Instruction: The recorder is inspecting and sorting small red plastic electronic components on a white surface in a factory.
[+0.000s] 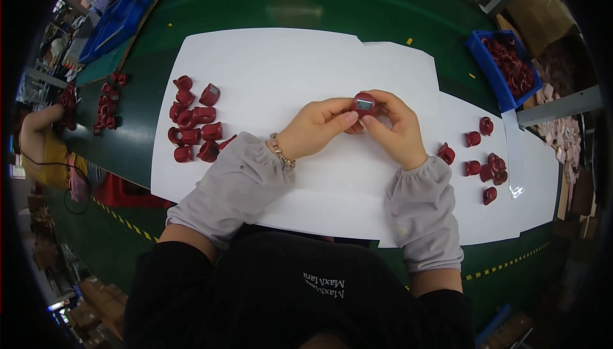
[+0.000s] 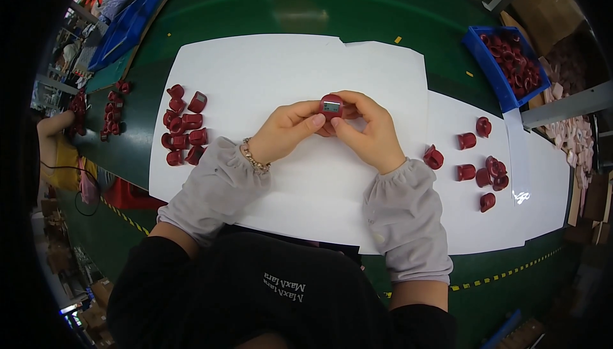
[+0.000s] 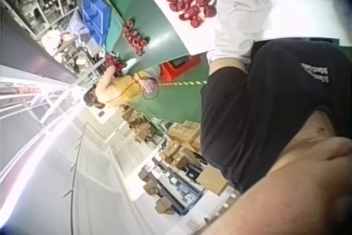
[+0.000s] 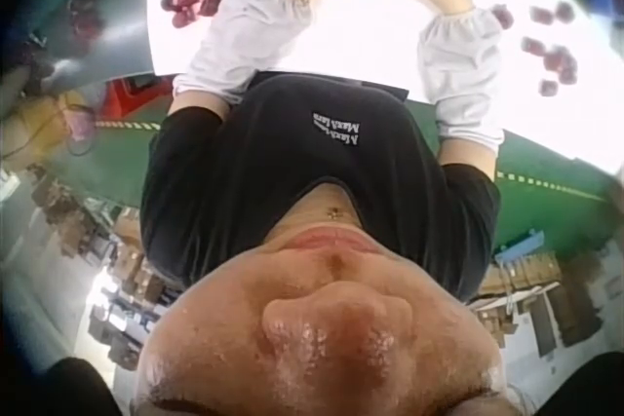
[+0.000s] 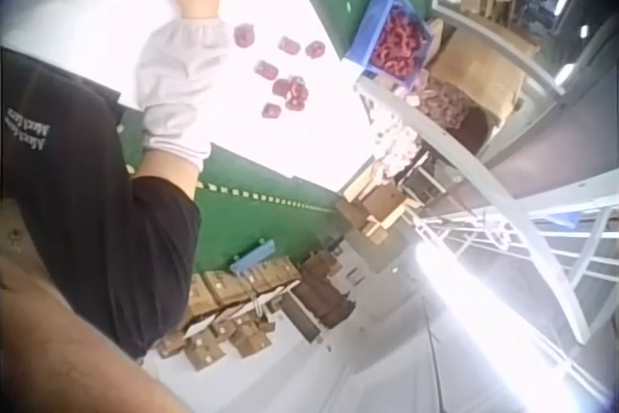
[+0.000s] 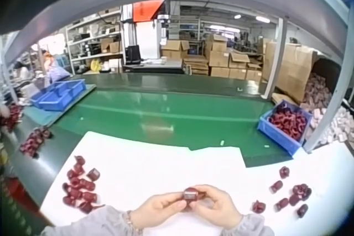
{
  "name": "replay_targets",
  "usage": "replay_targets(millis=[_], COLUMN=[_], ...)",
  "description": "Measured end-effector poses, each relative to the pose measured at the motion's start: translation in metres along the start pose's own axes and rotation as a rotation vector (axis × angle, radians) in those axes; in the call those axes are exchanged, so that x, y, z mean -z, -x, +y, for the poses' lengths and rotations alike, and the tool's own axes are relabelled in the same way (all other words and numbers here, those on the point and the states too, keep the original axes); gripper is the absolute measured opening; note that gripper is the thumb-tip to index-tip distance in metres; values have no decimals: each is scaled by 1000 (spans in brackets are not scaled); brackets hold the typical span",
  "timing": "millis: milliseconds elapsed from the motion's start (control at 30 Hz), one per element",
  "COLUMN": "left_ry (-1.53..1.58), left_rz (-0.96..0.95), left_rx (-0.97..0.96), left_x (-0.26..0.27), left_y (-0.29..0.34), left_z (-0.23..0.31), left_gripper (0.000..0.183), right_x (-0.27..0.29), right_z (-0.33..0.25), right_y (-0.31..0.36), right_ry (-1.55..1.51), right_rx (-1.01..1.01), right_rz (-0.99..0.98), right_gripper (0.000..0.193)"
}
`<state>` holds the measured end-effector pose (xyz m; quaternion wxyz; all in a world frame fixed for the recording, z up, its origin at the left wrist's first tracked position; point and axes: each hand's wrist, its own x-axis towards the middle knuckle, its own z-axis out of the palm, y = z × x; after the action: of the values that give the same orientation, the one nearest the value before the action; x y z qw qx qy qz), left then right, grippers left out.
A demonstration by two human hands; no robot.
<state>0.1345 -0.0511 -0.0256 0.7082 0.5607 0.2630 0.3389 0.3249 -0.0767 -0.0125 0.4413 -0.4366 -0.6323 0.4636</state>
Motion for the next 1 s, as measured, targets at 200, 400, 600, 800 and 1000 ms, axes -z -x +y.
replay_targets(millis=[200, 400, 600, 800, 1000], left_ry=[-50, -7, 61, 73, 70], left_rz=[-11, 6, 16, -31, -39], left_rx=[8, 1, 6, 25, 4], left_x=[2, 0, 1, 4, 0], left_y=[0, 0, 0, 3, -2], left_z=[2, 4, 0, 0, 5], left_gripper=[34, 33, 33, 33, 33], right_x=[-2, -1, -6, -11, -6], right_z=[-2, 0, -1, 0, -2], right_y=[0, 0, 1, 1, 0], right_ry=[-20, 1, 25, 47, 32], right_rx=[-1, 3, 20, -21, 9], right_rz=[-1, -3, 6, 14, 27], right_gripper=[37, 39, 42, 46, 43])
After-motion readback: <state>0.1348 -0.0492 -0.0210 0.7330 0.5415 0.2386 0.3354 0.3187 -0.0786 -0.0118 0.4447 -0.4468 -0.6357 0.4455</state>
